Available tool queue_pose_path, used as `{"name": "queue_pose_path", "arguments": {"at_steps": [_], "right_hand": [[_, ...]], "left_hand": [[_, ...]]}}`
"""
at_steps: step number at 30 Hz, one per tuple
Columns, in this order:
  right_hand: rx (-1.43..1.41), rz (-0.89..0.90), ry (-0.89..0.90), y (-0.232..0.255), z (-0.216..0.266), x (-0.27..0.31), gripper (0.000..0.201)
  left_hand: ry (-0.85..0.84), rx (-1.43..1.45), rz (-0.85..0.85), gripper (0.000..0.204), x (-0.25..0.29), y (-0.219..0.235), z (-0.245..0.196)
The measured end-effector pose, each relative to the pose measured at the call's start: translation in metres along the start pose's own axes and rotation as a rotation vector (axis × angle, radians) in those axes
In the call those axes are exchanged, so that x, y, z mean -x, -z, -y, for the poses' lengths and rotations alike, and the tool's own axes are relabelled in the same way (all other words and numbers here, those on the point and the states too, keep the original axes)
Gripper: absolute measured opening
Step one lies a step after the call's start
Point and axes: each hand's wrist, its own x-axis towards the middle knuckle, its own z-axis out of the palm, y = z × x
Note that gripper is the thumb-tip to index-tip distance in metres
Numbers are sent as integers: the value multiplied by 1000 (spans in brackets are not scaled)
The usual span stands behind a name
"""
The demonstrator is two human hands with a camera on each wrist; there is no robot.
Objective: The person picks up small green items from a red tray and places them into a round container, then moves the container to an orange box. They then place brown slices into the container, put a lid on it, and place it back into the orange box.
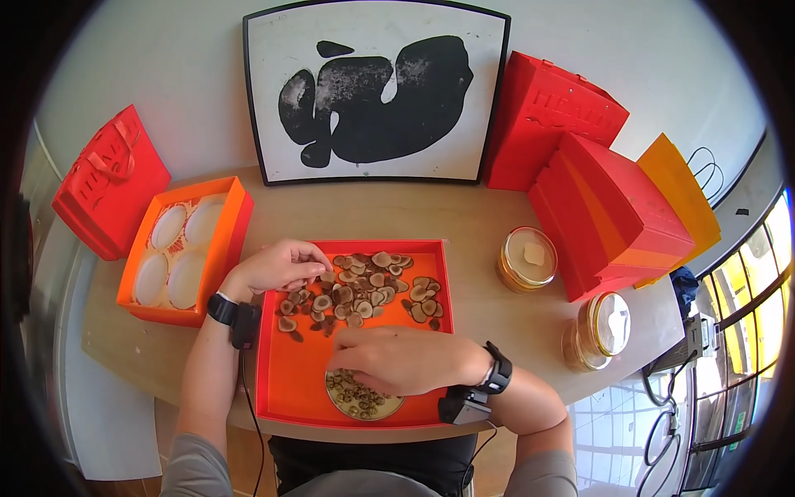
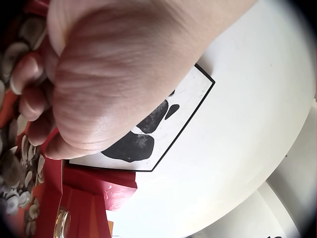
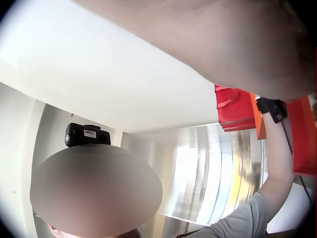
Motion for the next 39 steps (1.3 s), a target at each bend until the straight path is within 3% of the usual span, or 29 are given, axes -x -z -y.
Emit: {"name": "queue_pose_path", "arguments": {"at_steps": [15,23,27,29,32,36,39], "right_hand": [[22,73,-12,-3,-1,3,33],[96,259,-14,5,3,8,24],[51,211,-30,24,8,17,23],[103,36,-63,30,3,24,22],[186,-8,-162,32,-3,25,19],[155,-33,-134,19,-19,19,15],[147,47,-225,25,-10,16,15]], "left_hand": [[0,11,-6,20,2,0,-1],[-2,13,-16,20,2,-2,-3],[-6,7,-18,20,2,-3,-4],[-4,14,-13,21,1,-1,-1],[3,17,-14,21,1,0,-1],[2,0,-34,18,2,-3,-4],[-21,3,-27,18,1,-2,-1]]}}
